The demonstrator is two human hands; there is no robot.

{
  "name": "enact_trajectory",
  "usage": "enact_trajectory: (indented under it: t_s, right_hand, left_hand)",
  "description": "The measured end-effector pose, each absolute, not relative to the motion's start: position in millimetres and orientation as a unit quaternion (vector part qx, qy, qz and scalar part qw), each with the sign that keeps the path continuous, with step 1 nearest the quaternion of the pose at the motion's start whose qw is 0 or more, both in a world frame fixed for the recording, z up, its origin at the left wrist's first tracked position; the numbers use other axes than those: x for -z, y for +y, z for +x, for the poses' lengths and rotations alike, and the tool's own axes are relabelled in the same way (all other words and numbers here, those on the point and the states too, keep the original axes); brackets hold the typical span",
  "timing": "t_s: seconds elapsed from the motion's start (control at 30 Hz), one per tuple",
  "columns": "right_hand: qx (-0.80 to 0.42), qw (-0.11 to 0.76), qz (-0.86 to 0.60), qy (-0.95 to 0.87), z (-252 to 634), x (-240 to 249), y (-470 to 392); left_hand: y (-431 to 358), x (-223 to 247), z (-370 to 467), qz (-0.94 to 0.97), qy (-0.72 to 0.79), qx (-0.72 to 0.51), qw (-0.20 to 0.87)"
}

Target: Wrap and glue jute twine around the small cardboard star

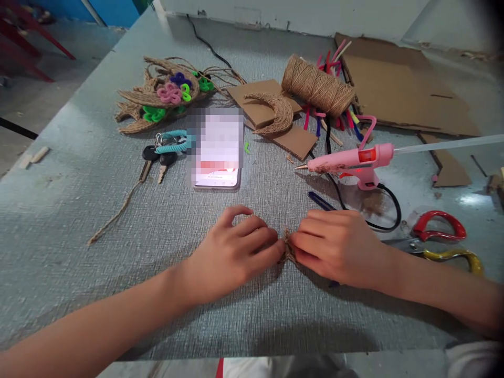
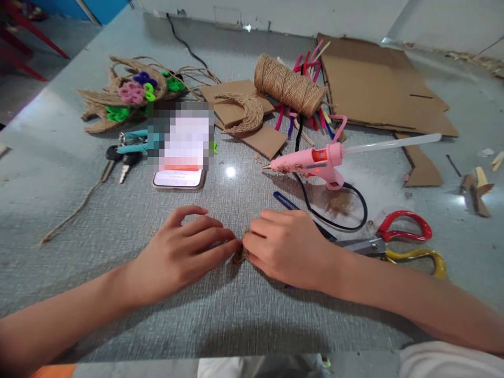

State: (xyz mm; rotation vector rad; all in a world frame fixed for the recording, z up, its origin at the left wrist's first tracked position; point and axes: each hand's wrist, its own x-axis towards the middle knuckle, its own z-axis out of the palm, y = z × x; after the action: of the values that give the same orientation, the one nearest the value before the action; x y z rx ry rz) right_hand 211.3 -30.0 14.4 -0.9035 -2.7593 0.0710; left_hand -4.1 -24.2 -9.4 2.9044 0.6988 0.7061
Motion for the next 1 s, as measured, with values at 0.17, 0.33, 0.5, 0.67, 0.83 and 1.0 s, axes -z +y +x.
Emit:
enact_trajectory:
  t_s: [0.17, 0.33, 0.5, 0.67, 0.83, 1.0]
  right_hand:
    - [-0.027, 0.11, -0.303, -0.946, 211.1, -15.9, -29.8]
    - [-0.034, 0.104, -0.314, -0.943, 211.5, -16.0, -29.7]
    - [-0.039, 0.102, -0.329, -0.938, 211.1, -14.6, -29.3]
    - [-0.075, 0.096, -0.364, -0.923, 210.5, -13.8, -27.4]
    - [-0.129, 0.087, -0.409, -0.899, 207.9, -14.1, -25.7]
    - [-0.222, 0.076, -0.469, -0.851, 203.2, -13.0, -22.4]
  left_hand:
    - [-24.6, 9.3, -2.5, 0.946, 0.226, -0.23, 0.029]
    - [-23.6, 9.0, -2.1, 0.946, 0.231, -0.226, 0.041]
    - [-24.3, 7.8, -1.6, 0.946, 0.231, -0.223, 0.042]
    - [-25.0, 5.8, -1.3, 0.944, 0.232, -0.226, 0.055]
    - [-25.6, 6.4, -1.9, 0.944, 0.23, -0.23, 0.057]
    - [-25.0, 6.6, -1.0, 0.946, 0.226, -0.227, 0.053]
